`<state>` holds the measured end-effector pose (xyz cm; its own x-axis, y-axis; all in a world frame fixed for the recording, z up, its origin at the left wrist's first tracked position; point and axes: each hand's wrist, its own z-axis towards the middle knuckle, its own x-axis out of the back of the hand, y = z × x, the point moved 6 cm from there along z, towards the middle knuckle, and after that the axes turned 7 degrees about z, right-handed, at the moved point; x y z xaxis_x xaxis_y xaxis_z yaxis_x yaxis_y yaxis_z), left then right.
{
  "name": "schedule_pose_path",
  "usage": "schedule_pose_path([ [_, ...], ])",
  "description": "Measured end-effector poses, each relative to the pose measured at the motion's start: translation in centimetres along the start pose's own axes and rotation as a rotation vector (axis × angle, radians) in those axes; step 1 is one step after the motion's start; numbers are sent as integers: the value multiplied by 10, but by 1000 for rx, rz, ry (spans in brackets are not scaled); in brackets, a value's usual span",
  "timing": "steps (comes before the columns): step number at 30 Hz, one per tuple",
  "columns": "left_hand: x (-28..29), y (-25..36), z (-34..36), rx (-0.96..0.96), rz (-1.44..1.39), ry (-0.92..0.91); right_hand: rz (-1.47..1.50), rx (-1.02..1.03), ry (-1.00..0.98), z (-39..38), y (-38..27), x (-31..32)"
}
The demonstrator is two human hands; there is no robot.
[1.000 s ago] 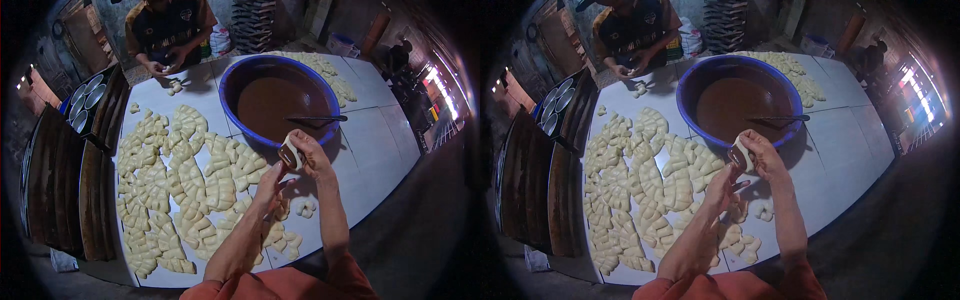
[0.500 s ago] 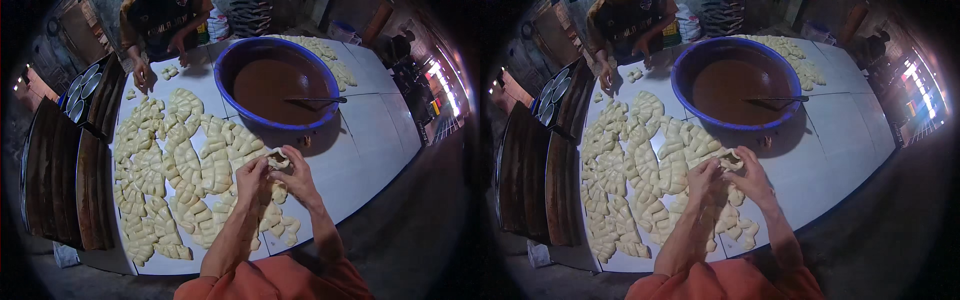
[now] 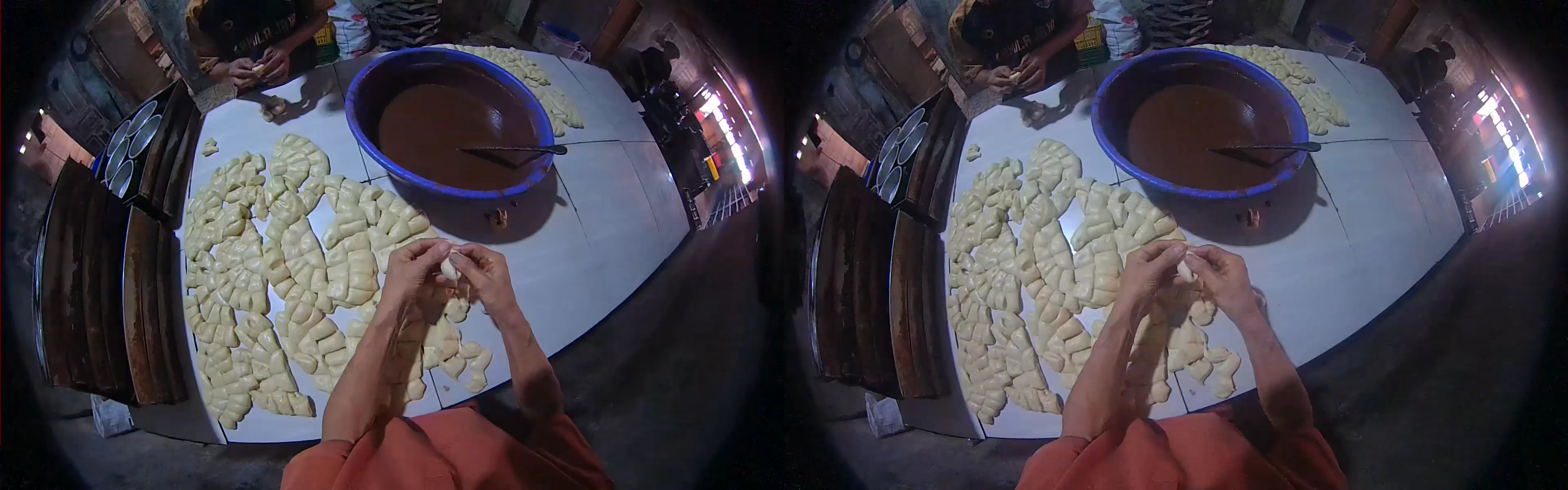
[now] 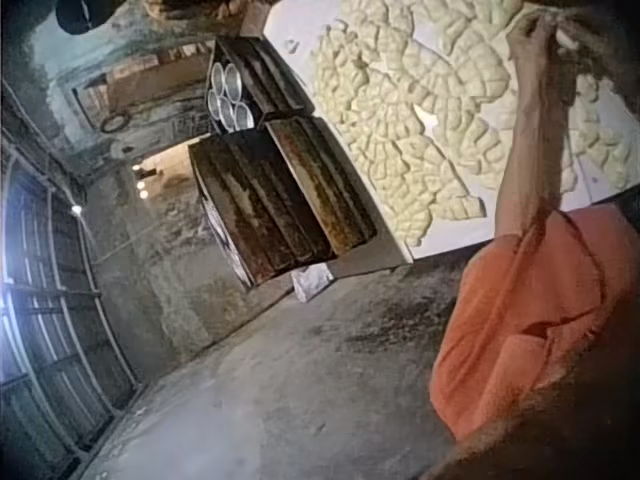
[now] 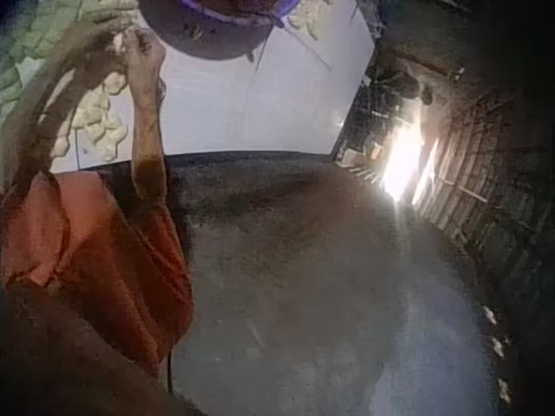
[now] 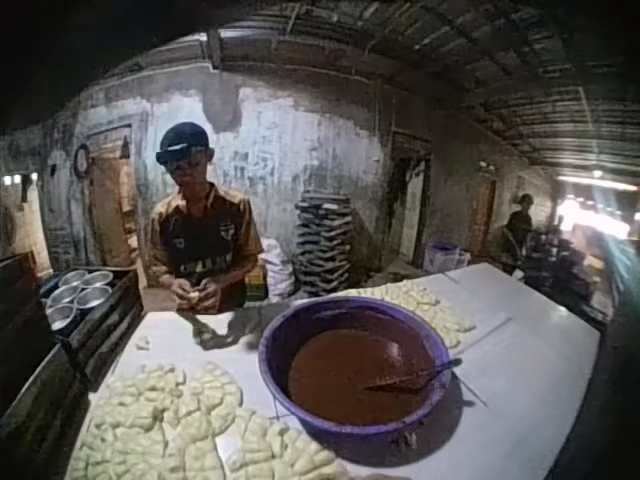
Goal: The person prepares pastries by dipping dough into chocolate sauce, folding the dough around the filling, and placing the finished pieces into metal baking pans.
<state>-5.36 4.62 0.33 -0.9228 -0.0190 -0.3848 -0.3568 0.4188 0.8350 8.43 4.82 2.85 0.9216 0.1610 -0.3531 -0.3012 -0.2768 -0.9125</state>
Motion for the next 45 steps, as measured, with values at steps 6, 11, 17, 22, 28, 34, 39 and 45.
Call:
schedule_pose_path([
  [6, -5, 8, -12, -55, 39, -16, -490, 385, -153, -13, -15, -1],
  [11, -5, 8, -16, -131, 92, -114, -455, 735, 55, -18, -22, -10],
  [17, -31, -3, -25, -120, 67, -233, -644, 758, 291, -28, -25, 11],
  [22, -42, -10, -21, -176, 211, -112, -787, 475, 311, -31, -31, 30],
  [28, -57, -41, -13, 41, 373, -216, -560, 373, 40, -72, -22, 61],
  [34, -73, -55, -5, -56, 562, -169, -268, -137, 217, -106, -8, 158],
  [39, -73, -59, -1, -213, 1138, -119, -447, -206, 177, -111, 5, 179],
  [45, -86, -67, 4, -152, 1103, -176, -772, -83, 282, -92, 10, 160],
])
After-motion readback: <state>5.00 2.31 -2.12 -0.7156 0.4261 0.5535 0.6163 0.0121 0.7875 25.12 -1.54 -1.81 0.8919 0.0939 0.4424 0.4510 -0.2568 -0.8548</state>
